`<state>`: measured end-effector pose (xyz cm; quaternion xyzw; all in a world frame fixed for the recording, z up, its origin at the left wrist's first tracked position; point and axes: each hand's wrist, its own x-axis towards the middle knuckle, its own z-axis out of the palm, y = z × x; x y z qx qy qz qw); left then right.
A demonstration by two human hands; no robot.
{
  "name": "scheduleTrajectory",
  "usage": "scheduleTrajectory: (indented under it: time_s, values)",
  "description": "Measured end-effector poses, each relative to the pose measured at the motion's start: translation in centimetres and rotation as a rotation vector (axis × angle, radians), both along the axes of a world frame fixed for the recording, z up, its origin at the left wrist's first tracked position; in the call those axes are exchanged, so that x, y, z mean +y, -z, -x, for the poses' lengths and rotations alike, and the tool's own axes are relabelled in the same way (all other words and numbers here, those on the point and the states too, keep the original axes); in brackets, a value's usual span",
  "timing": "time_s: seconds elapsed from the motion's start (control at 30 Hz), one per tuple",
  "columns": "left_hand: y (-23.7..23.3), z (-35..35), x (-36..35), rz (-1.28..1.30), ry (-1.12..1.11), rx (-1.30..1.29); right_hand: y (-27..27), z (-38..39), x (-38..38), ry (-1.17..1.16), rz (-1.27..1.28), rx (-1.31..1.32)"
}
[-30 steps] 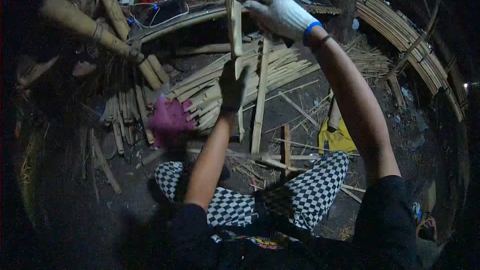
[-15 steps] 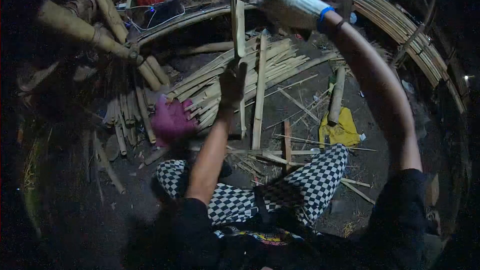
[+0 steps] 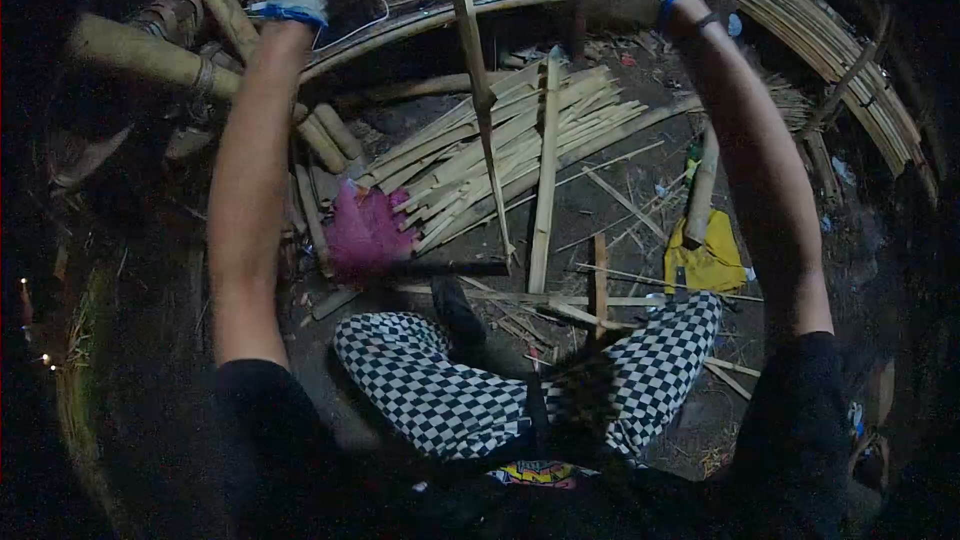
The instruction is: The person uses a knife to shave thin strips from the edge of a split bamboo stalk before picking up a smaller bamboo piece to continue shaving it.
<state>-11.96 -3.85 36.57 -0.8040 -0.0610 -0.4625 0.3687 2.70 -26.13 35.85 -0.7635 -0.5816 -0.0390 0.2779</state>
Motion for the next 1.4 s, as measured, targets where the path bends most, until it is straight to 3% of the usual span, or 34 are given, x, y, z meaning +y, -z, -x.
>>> scheduleTrajectory:
  time_s: [0.03,0.1,0.17,0.3,0.37,0.43,0.5,0.57,0.63,0.67,0.7,0.73,0.8,0.83,0.87,0.9,0.93,1.03,1.07,1.1,1.17,1.2,1.23,1.27,1.33,1.4]
  values:
    - [0.5,-0.1,1.0,0.008,-0.028,0.001,-0.1,-0.1,-0.2,-0.102,-0.01,0.082]
    - [5.4,-0.1,2.4,0.051,-0.096,0.003,7.0,-4.9,4.7,-0.317,-0.34,-0.297]
    - [11.5,0.2,2.8,0.165,-0.113,-0.086,9.6,-5.0,5.5,-0.187,-0.064,-0.267]
    - [7.5,0.3,1.8,0.185,-0.093,-0.054,6.2,-5.2,4.9,-0.229,-0.02,-0.277]
    - [5.6,0.3,1.8,0.198,-0.01,-0.083,5.6,-5.6,4.8,-0.467,-0.425,-0.254]
    - [12.2,-0.1,4.6,0.178,-0.026,-0.155,7.9,-3.2,4.1,-0.229,-0.274,0.06]
    - [16.1,0.5,5.0,0.115,-0.034,-0.248,13.7,-6.9,7.8,-0.255,-0.146,-0.309]
    - [13.7,0.1,4.5,0.171,-0.147,-0.15,11.2,-4.6,6.2,-0.186,-0.118,-0.258]
    - [8.4,0.4,4.3,0.103,-0.148,-0.167,10.8,-7.1,7.6,-0.321,-0.458,-0.538]
    - [7.7,0.4,4.5,0.093,-0.172,-0.137,7.0,-6.2,6.3,-0.084,-0.053,-0.372]
    - [10.1,0.6,5.1,0.127,-0.187,-0.112,5.4,-3.7,4.0,-0.251,-0.187,-0.052]
    - [13.1,1.2,6.0,0.116,-0.204,-0.045,7.3,-4.5,5.3,-0.264,-0.151,-0.022]
    - [18.4,2.1,6.2,0.073,-0.217,0.082,11.5,-6.8,6.6,-0.53,-0.616,-0.752]
    - [19.6,2.5,5.7,0.029,-0.218,0.127,17.4,-6.4,7.6,-0.286,-0.046,-0.302]
    - [19.8,1.9,5.3,0.29,-0.429,0.217,18.1,-4.8,6.7,-0.224,0.031,-0.139]
    - [22.6,-0.1,9.4,0.688,0.357,-0.247,17.7,-4.1,6.4,-0.181,-0.039,-0.107]
    - [19.8,-0.1,10.5,0.65,0.371,-0.26,16.0,-3.2,5.7,-0.201,-0.014,-0.119]
    - [16.2,1.1,11.6,0.516,0.293,-0.043,12.1,-2.5,4.0,-0.149,0.085,-0.186]
    - [16.0,1.5,10.8,0.498,0.254,0.032,9.8,-1.6,2.4,-0.128,0.071,-0.093]
    - [17.3,2.0,9.7,0.55,0.239,0.051,9.4,-1.6,1.5,-0.366,-0.213,-0.178]
    - [17.3,2.6,2.8,0.392,-0.641,0.581,15.4,-4.2,5.2,-0.308,-0.034,-0.309]
    - [28.8,0.8,13.5,1.112,-0.602,0.55,20.0,-4.0,6.0,-0.148,0.234,-0.039]
    - [31.3,1.4,8.3,0.591,-0.481,0.24,23.7,-3.3,5.5,-0.189,0.205,-0.025]
    - [30.5,0.9,4.1,0.029,-0.329,-0.098,24.4,-2.0,5.3,-0.075,0.234,-0.05]
    - [26.1,-0.9,6.7,0.027,-0.208,-0.116,23.4,-0.5,4.2,-0.148,0.174,-0.018]
    - [29.1,2.2,5.7,0.227,-0.025,0.051,23.8,-0.2,3.6,-0.144,0.283,0.112]
